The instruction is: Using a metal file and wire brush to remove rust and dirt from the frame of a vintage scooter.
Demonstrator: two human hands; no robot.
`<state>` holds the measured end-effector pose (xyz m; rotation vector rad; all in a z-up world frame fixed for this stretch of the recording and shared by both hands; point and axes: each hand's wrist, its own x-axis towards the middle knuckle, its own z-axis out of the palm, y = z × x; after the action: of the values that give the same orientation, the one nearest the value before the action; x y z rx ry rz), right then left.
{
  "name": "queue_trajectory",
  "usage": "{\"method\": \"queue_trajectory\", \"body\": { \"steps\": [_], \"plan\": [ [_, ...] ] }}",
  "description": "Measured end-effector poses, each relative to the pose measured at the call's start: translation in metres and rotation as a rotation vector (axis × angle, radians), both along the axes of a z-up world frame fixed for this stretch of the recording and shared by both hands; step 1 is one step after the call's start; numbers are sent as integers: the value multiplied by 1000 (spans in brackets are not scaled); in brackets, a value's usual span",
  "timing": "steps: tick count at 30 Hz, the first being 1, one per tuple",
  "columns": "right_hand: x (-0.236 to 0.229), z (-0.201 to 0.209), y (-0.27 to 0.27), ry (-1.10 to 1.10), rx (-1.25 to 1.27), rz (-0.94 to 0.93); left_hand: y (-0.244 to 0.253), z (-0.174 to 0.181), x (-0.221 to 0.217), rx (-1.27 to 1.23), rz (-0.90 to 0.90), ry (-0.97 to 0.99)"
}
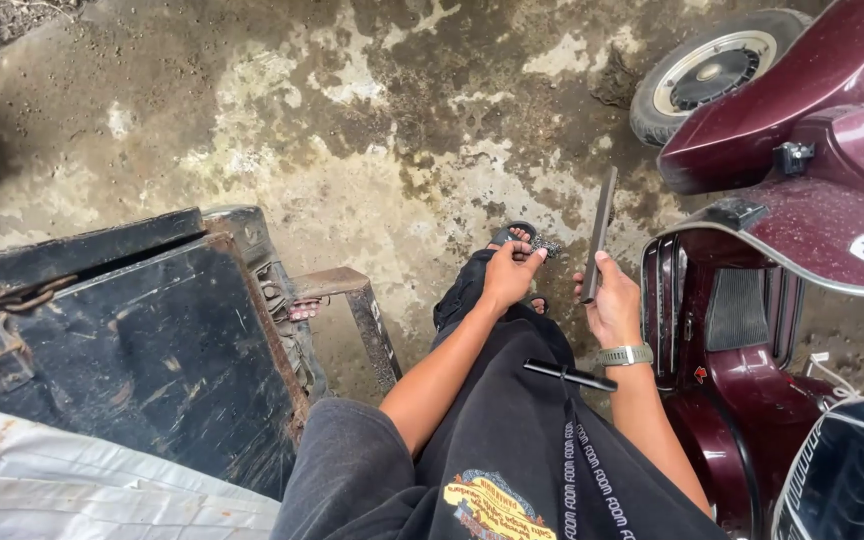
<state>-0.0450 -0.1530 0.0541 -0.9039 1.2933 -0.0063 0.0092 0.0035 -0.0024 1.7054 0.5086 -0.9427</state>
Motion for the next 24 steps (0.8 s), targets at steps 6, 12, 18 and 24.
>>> {"method": "queue_trajectory", "body": {
  "steps": [6,12,18,24],
  "plan": [
    [8,-2,-1,-24,-16,36,8,2,4,9,37,-25],
    [13,-21,-6,-75,-33,88,8,-13,4,73,71,-12],
    [23,-12,0,-77,-76,139,9,-7,13,37,149,-41],
    [25,-13,-1,-89,-94,181,10,4,25,-23,204,-82]
  ]
}}
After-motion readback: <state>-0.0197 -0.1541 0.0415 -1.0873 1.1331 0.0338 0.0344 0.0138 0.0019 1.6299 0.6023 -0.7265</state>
